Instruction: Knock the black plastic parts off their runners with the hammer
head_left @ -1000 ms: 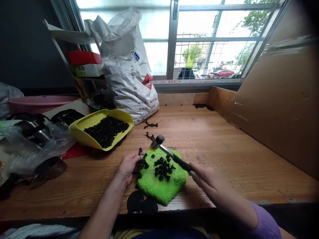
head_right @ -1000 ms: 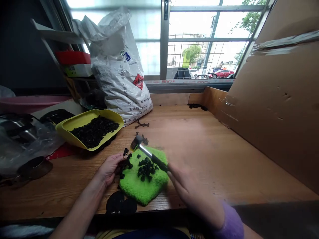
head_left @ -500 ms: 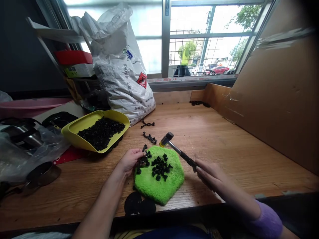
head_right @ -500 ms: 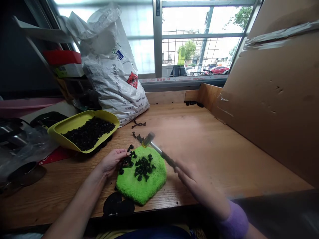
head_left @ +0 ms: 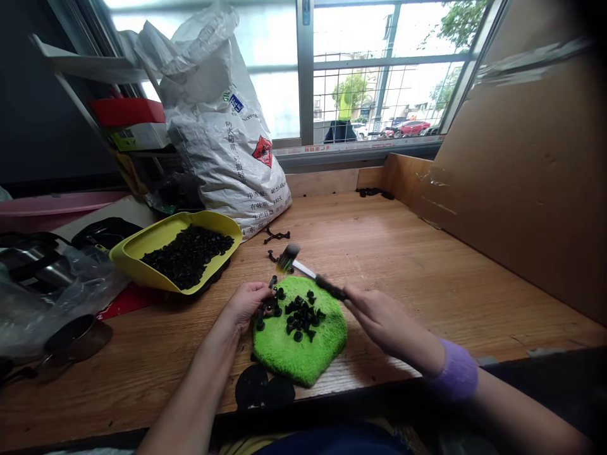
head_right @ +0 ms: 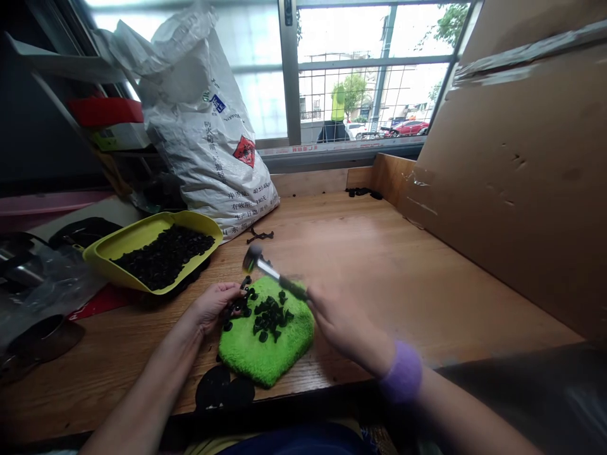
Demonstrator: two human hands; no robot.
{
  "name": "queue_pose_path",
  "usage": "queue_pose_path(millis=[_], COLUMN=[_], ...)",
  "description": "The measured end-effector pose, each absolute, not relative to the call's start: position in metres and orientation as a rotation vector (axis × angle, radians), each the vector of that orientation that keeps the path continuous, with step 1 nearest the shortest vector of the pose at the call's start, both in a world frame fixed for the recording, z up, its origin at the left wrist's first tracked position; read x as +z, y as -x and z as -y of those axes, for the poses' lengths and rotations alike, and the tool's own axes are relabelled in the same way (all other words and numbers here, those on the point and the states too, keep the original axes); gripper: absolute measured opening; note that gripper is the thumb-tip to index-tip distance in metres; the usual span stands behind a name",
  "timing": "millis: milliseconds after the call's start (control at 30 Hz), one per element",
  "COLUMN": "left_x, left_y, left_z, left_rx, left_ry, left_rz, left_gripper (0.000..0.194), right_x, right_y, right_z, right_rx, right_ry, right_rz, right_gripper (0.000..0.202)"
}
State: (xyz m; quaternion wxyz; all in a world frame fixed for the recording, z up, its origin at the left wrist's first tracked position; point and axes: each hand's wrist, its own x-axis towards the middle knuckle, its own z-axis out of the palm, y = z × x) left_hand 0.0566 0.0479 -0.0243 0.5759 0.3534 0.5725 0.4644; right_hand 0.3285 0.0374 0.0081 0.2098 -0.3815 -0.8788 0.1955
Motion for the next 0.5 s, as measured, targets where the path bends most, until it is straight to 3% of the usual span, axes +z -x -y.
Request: queue_pose_path(millis=[367, 500], left_x=[-0.027, -0.023], left_y=[-0.057, -0.050], left_z=[-0.053, -0.029], left_rx=[1.007, 1.091], left_ry=[-0.904, -0.925], left_rz=[-1.464, -1.356], left_gripper=[0.023, 0.022], right_x=[0.011, 0.004], right_y=[-0.311, -0.331], right_z=[-0.043, -0.040], right_rx=[0.305, 0.648], right_ry=[1.216, 1.067], right_rz=[2.663, 2.463], right_gripper=[0.027, 0.030])
